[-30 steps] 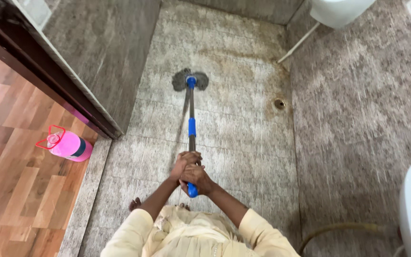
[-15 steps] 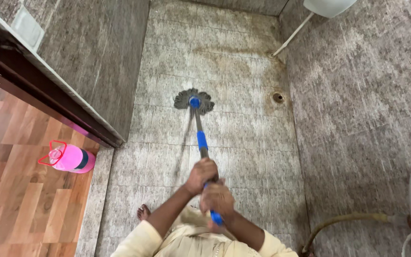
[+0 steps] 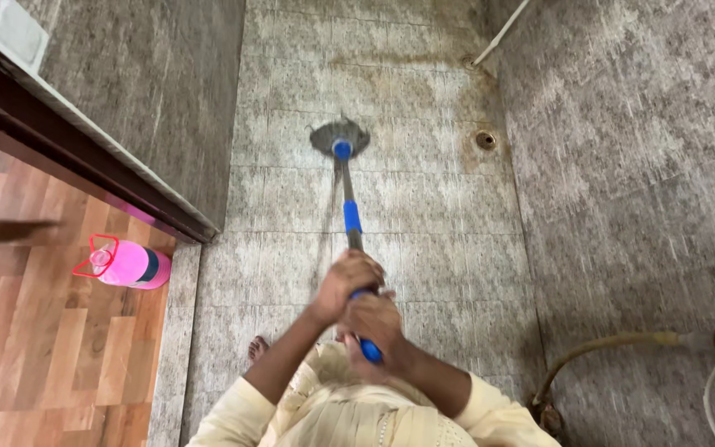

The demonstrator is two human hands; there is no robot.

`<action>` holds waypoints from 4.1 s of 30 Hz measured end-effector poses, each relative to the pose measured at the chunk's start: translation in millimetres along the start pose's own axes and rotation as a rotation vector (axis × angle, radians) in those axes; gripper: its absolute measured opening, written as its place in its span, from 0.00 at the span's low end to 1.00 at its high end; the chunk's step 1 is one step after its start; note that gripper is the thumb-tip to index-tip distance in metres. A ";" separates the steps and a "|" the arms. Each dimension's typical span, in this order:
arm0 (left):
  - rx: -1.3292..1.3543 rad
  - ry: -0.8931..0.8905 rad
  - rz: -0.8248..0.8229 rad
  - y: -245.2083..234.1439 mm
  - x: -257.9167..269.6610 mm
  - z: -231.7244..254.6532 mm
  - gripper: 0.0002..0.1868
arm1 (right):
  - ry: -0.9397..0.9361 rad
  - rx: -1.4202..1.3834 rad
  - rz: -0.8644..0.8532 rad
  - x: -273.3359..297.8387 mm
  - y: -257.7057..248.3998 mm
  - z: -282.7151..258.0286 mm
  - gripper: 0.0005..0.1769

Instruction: The person mops a tiled floor in a bathroom, moving a mop back and forth across different sections of the tiles including areas near a urinal and a toilet.

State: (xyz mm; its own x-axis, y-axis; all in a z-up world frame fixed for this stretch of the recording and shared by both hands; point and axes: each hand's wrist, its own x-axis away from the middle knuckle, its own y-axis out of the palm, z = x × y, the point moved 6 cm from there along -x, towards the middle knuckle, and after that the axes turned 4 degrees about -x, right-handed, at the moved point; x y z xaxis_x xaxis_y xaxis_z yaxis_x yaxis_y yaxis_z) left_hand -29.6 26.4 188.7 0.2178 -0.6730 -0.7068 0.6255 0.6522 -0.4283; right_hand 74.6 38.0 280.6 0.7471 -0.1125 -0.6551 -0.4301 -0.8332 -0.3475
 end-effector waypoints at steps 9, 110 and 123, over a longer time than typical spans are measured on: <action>-0.070 -0.099 0.011 63.6 35.4 -45.8 0.15 | 0.648 -0.783 0.119 81.0 9.5 81.4 0.09; 0.064 -0.039 -0.381 151.6 17.7 -2.3 0.05 | 0.191 0.226 0.161 92.4 -74.3 35.5 0.11; 0.064 0.053 -0.249 165.7 33.9 -20.6 0.10 | -0.164 0.361 0.336 86.1 -67.7 27.6 0.02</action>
State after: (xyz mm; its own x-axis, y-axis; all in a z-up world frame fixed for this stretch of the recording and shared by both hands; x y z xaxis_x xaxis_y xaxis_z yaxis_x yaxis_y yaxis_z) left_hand 66.0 118.8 82.1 0.0127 -0.7898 -0.6133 0.7011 0.4443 -0.5577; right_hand 154.1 99.6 229.2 0.4609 -0.2311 -0.8568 -0.8018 -0.5222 -0.2905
